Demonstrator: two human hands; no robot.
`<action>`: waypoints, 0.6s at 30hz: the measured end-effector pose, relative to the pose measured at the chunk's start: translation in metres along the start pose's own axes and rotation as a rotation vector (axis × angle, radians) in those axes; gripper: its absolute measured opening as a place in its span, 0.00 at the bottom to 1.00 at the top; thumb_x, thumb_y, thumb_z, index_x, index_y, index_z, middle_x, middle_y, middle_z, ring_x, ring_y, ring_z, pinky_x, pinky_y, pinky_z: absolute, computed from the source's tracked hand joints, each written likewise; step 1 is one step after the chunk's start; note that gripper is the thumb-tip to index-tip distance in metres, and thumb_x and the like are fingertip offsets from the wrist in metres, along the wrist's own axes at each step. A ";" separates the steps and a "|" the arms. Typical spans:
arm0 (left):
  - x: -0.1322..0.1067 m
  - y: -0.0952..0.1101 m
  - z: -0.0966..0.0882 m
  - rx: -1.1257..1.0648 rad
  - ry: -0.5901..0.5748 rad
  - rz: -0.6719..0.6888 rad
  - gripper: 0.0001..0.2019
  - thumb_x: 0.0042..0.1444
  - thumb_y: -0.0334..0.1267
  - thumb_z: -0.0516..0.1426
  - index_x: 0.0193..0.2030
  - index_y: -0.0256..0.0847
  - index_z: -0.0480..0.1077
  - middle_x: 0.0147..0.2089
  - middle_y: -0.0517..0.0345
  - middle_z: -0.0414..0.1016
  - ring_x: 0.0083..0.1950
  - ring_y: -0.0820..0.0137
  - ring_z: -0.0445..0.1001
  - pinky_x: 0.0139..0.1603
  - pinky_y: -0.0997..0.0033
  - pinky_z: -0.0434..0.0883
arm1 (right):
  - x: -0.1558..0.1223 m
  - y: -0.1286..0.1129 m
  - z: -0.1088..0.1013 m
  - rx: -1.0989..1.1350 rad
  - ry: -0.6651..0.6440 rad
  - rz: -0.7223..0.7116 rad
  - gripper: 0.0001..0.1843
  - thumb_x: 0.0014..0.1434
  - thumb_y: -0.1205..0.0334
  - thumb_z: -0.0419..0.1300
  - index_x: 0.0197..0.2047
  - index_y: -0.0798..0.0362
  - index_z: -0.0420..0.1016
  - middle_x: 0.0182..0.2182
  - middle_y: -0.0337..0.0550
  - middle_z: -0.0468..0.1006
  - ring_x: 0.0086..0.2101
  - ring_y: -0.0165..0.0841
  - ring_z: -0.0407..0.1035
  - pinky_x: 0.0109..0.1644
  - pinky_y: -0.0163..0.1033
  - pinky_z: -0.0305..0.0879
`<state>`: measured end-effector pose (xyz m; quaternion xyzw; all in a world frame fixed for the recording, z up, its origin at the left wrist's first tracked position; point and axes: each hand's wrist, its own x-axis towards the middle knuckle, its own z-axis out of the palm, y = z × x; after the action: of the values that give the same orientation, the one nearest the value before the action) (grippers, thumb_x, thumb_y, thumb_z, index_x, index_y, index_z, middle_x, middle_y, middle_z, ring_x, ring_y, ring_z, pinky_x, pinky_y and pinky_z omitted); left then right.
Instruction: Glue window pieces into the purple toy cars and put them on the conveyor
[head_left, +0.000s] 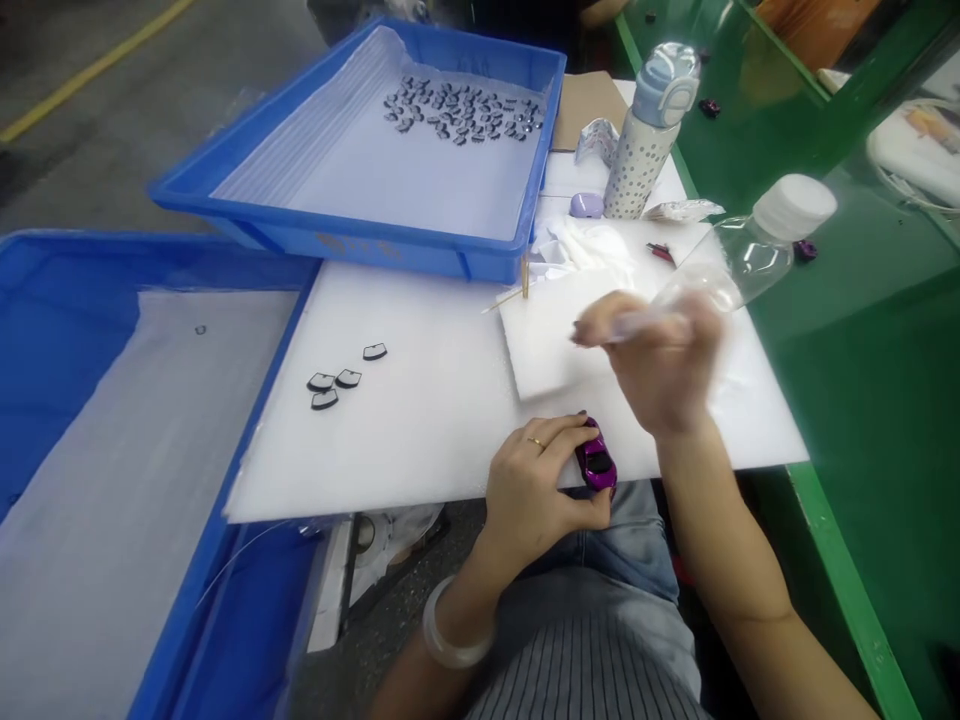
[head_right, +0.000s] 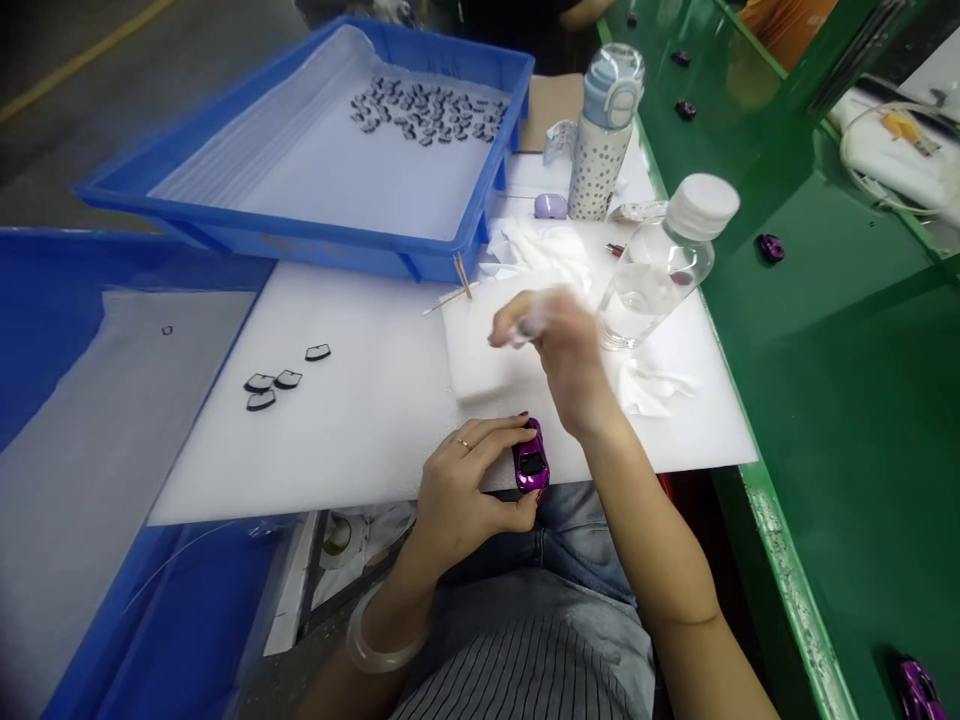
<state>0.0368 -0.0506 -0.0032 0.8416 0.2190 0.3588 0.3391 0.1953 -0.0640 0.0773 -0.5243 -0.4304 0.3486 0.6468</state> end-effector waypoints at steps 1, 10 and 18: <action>-0.001 0.000 0.000 0.011 -0.006 0.000 0.22 0.40 0.34 0.62 0.47 0.40 0.74 0.50 0.53 0.79 0.48 0.59 0.78 0.47 0.56 0.76 | 0.004 0.004 -0.002 -0.027 -0.043 0.031 0.27 0.59 0.34 0.53 0.30 0.50 0.73 0.34 0.42 0.75 0.41 0.36 0.70 0.53 0.46 0.65; -0.004 -0.006 0.002 0.156 -0.051 0.128 0.23 0.49 0.31 0.60 0.54 0.39 0.70 0.60 0.47 0.71 0.62 0.55 0.69 0.58 0.53 0.72 | -0.058 0.010 -0.083 -0.759 0.555 0.011 0.12 0.61 0.53 0.59 0.37 0.51 0.78 0.35 0.42 0.79 0.39 0.35 0.73 0.48 0.41 0.66; -0.011 0.001 -0.025 -0.312 -0.018 0.172 0.12 0.53 0.28 0.59 0.44 0.42 0.73 0.39 0.58 0.79 0.38 0.70 0.77 0.40 0.68 0.74 | -0.048 0.030 -0.087 -1.377 0.513 0.392 0.21 0.52 0.42 0.58 0.25 0.52 0.71 0.25 0.45 0.75 0.25 0.32 0.58 0.31 0.39 0.48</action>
<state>0.0112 -0.0471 0.0053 0.7977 0.0849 0.4085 0.4355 0.2571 -0.1337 0.0323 -0.9410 -0.2860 -0.0232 0.1795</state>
